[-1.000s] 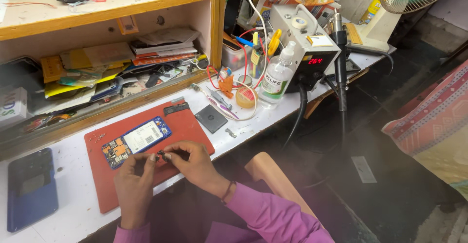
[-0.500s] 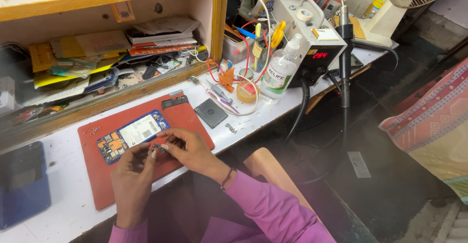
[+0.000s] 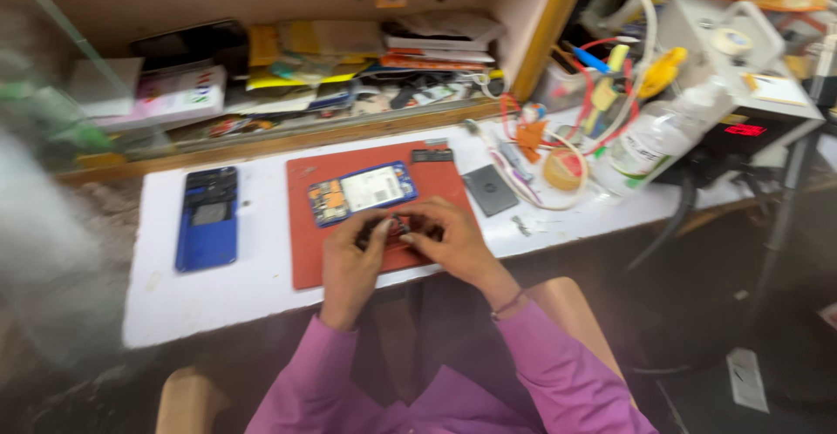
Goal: The person uses a hot air gun to heat a small component, then cleans a mobile phone motherboard with a brush and liquid. They attach a ribbon cable to the board, apply more liquid, and use the hot air gun again to heat the board. Finally, they wipe the board with a cloth.
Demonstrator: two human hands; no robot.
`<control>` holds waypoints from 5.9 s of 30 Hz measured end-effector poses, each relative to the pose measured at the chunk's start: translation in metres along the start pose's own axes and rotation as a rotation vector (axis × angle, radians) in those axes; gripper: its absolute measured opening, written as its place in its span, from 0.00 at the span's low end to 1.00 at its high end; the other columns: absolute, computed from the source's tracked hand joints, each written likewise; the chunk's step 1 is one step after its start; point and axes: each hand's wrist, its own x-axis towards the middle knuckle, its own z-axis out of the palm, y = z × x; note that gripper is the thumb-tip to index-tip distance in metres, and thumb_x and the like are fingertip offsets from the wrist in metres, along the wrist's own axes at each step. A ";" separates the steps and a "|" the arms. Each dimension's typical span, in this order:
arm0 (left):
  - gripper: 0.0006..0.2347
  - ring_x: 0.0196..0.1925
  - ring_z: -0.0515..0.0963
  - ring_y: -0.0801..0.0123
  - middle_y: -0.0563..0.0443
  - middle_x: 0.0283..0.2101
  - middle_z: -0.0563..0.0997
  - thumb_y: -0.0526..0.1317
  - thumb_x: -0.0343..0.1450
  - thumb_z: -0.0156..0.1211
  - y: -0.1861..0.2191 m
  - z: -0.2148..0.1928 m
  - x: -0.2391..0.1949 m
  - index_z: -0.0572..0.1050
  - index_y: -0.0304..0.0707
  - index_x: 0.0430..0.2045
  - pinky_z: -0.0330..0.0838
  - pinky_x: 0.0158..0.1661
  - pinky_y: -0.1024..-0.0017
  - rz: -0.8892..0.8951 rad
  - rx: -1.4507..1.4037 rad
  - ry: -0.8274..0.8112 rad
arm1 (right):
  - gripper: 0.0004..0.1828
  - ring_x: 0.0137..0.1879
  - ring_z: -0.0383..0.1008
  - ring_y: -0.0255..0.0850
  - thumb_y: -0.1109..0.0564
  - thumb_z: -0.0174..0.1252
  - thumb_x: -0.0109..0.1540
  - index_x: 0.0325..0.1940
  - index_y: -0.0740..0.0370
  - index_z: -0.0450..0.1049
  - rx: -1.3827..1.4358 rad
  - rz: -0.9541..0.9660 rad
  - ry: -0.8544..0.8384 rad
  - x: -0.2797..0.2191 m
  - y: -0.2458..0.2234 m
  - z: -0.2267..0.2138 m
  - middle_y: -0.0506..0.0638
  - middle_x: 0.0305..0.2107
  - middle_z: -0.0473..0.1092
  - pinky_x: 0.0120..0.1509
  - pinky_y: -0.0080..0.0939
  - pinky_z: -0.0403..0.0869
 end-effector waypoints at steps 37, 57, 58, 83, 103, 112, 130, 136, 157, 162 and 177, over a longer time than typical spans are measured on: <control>0.09 0.39 0.79 0.77 0.49 0.39 0.81 0.30 0.72 0.62 -0.011 0.030 0.025 0.76 0.28 0.46 0.77 0.41 0.80 -0.064 -0.447 0.097 | 0.17 0.32 0.76 0.32 0.59 0.58 0.62 0.54 0.66 0.76 0.579 0.265 0.226 0.021 -0.007 0.012 0.50 0.34 0.78 0.37 0.31 0.76; 0.08 0.38 0.77 0.79 0.53 0.38 0.79 0.31 0.73 0.62 -0.020 0.024 0.026 0.75 0.31 0.44 0.75 0.40 0.80 -0.046 -0.517 0.064 | 0.08 0.30 0.74 0.32 0.58 0.58 0.67 0.41 0.67 0.76 0.457 0.184 0.212 0.022 0.019 0.023 0.49 0.28 0.75 0.34 0.32 0.72; 0.08 0.38 0.77 0.79 0.54 0.38 0.79 0.31 0.73 0.62 -0.020 0.024 0.025 0.75 0.31 0.44 0.75 0.40 0.80 -0.033 -0.524 0.069 | 0.08 0.30 0.74 0.32 0.58 0.58 0.66 0.41 0.67 0.77 0.464 0.193 0.214 0.022 0.019 0.023 0.49 0.28 0.76 0.34 0.32 0.72; 0.14 0.38 0.80 0.78 0.53 0.37 0.80 0.29 0.71 0.61 -0.005 0.023 0.022 0.71 0.34 0.51 0.79 0.39 0.79 -0.029 -0.477 0.097 | 0.04 0.30 0.74 0.30 0.65 0.63 0.62 0.41 0.67 0.77 0.417 0.143 0.262 0.019 0.008 0.028 0.47 0.29 0.77 0.34 0.30 0.73; 0.14 0.40 0.78 0.78 0.54 0.36 0.79 0.28 0.73 0.59 -0.011 0.022 0.021 0.69 0.34 0.53 0.74 0.44 0.78 0.054 -0.440 0.083 | 0.06 0.34 0.69 0.33 0.66 0.50 0.62 0.37 0.68 0.73 0.661 0.145 0.211 0.015 0.023 0.015 0.51 0.30 0.72 0.39 0.33 0.69; 0.14 0.38 0.78 0.78 0.54 0.36 0.79 0.29 0.72 0.59 -0.010 0.023 0.020 0.69 0.34 0.52 0.74 0.40 0.79 0.040 -0.369 0.080 | 0.17 0.42 0.74 0.31 0.69 0.59 0.61 0.53 0.64 0.68 0.540 0.031 0.271 0.013 0.000 0.024 0.49 0.39 0.74 0.45 0.31 0.74; 0.11 0.34 0.73 0.80 0.55 0.35 0.77 0.33 0.72 0.62 -0.008 0.018 0.031 0.72 0.33 0.48 0.71 0.36 0.80 -0.045 -0.253 0.074 | 0.11 0.34 0.76 0.29 0.63 0.64 0.62 0.49 0.67 0.79 0.200 0.174 0.412 0.017 0.002 0.011 0.46 0.30 0.78 0.38 0.29 0.75; 0.16 0.45 0.76 0.58 0.46 0.43 0.78 0.41 0.65 0.71 -0.004 -0.004 0.066 0.77 0.35 0.43 0.72 0.46 0.63 0.160 0.376 -0.005 | 0.09 0.35 0.77 0.31 0.63 0.65 0.62 0.45 0.67 0.78 0.276 0.186 0.439 0.016 0.004 -0.005 0.48 0.31 0.77 0.39 0.31 0.75; 0.37 0.41 0.83 0.50 0.38 0.38 0.83 0.55 0.53 0.81 0.020 0.001 0.110 0.68 0.33 0.48 0.76 0.40 0.57 0.256 0.572 -0.056 | 0.13 0.42 0.75 0.33 0.68 0.66 0.60 0.48 0.68 0.76 0.467 0.039 0.512 0.016 0.020 -0.010 0.50 0.38 0.76 0.49 0.32 0.75; 0.28 0.37 0.86 0.67 0.45 0.37 0.85 0.46 0.57 0.79 0.038 0.000 0.106 0.70 0.35 0.44 0.80 0.35 0.70 0.017 0.103 -0.054 | 0.13 0.43 0.79 0.38 0.69 0.65 0.59 0.47 0.68 0.75 0.604 0.010 0.522 0.018 0.028 -0.016 0.52 0.38 0.76 0.52 0.36 0.77; 0.09 0.39 0.82 0.79 0.51 0.40 0.82 0.34 0.73 0.62 -0.005 -0.013 0.139 0.71 0.33 0.45 0.80 0.38 0.78 -0.029 -0.399 -0.237 | 0.14 0.44 0.76 0.34 0.67 0.65 0.58 0.48 0.69 0.76 0.434 0.203 0.363 0.038 0.021 -0.026 0.51 0.38 0.77 0.52 0.34 0.75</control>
